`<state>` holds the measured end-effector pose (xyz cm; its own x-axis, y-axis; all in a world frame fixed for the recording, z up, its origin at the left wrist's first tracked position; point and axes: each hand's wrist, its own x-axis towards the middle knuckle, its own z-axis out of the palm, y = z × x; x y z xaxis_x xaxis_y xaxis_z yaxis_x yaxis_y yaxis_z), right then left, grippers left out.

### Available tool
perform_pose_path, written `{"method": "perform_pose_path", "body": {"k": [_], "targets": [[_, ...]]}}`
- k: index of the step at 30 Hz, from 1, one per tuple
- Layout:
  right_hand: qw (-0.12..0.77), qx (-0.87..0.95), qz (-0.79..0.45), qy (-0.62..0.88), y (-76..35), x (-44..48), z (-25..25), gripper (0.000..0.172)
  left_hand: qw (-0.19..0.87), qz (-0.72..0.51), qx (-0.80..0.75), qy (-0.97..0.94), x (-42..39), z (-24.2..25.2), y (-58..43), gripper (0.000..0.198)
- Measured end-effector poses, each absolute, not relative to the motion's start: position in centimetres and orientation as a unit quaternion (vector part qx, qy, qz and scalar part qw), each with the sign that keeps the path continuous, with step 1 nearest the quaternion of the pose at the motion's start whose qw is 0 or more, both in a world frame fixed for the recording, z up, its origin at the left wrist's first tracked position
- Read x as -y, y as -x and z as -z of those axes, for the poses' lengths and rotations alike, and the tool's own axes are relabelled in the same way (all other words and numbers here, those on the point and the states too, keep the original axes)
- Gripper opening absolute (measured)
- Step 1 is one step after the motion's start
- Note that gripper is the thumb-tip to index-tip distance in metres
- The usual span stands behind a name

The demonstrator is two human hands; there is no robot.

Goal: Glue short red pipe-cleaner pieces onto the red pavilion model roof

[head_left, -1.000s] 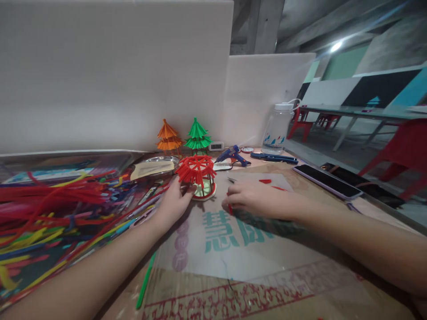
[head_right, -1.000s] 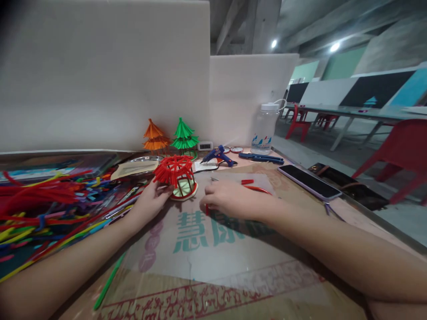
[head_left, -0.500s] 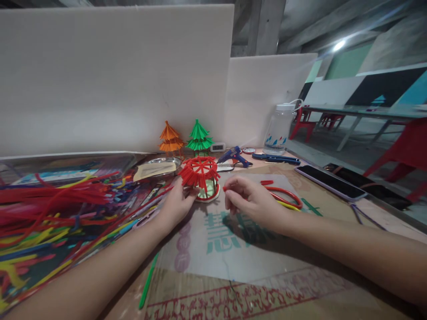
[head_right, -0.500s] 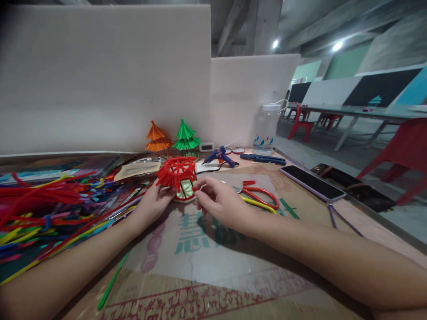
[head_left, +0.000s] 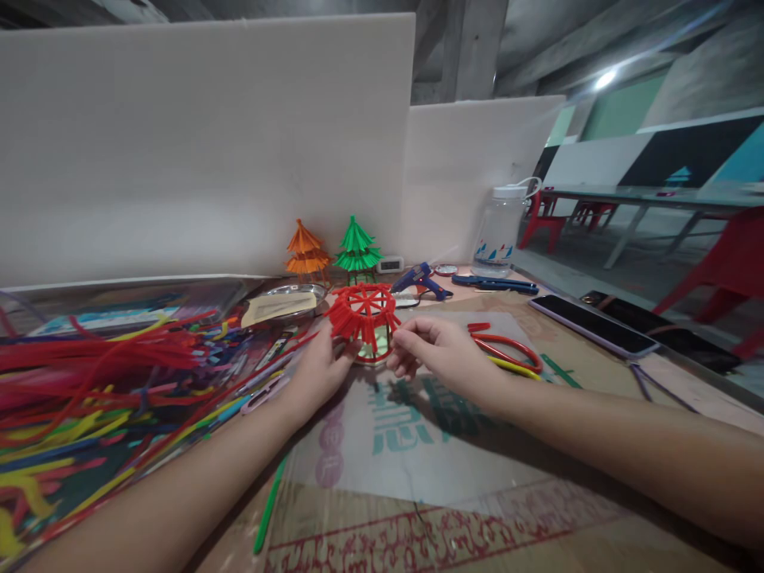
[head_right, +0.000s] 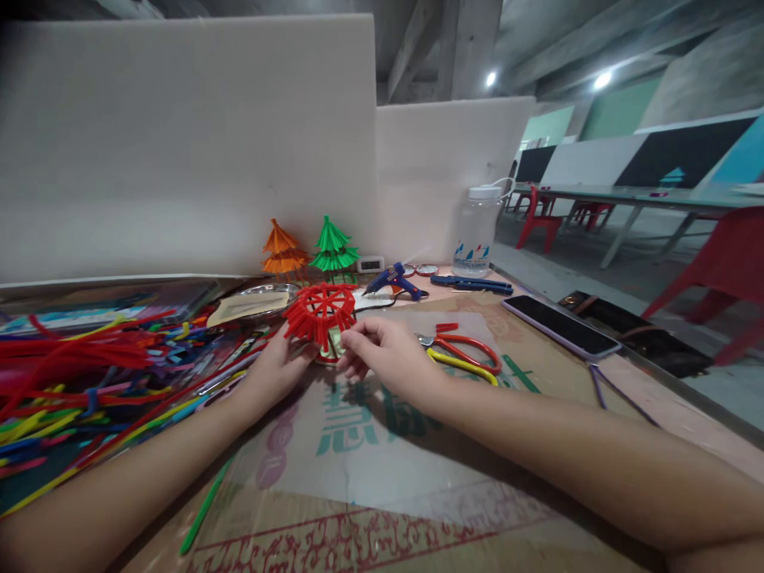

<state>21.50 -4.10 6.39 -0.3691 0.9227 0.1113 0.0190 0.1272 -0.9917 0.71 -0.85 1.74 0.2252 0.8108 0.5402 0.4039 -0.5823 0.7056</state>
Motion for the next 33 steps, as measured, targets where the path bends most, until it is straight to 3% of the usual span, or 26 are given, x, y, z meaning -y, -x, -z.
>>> {"method": "perform_pose_path", "body": {"k": [13, 27, 33], "targets": [[0.411, 0.74, -0.352, 0.401, -21.0, 3.7, -5.8, 0.024, 0.173, -0.456, -0.416, -0.767, 1.0, -1.8, -0.7, 0.035], [0.391, 0.718, -0.383, 0.431, -20.3, 3.9, -5.4, 0.028, 0.187, -0.46, -0.418, -0.76, 1.2, -1.6, -0.7, 0.04], [0.404, 0.601, -0.561, 0.402, -19.9, 3.9, -4.6, 0.03, 0.19, -0.457, -0.408, -0.767, 0.9, -1.3, -0.5, 0.037]]}}
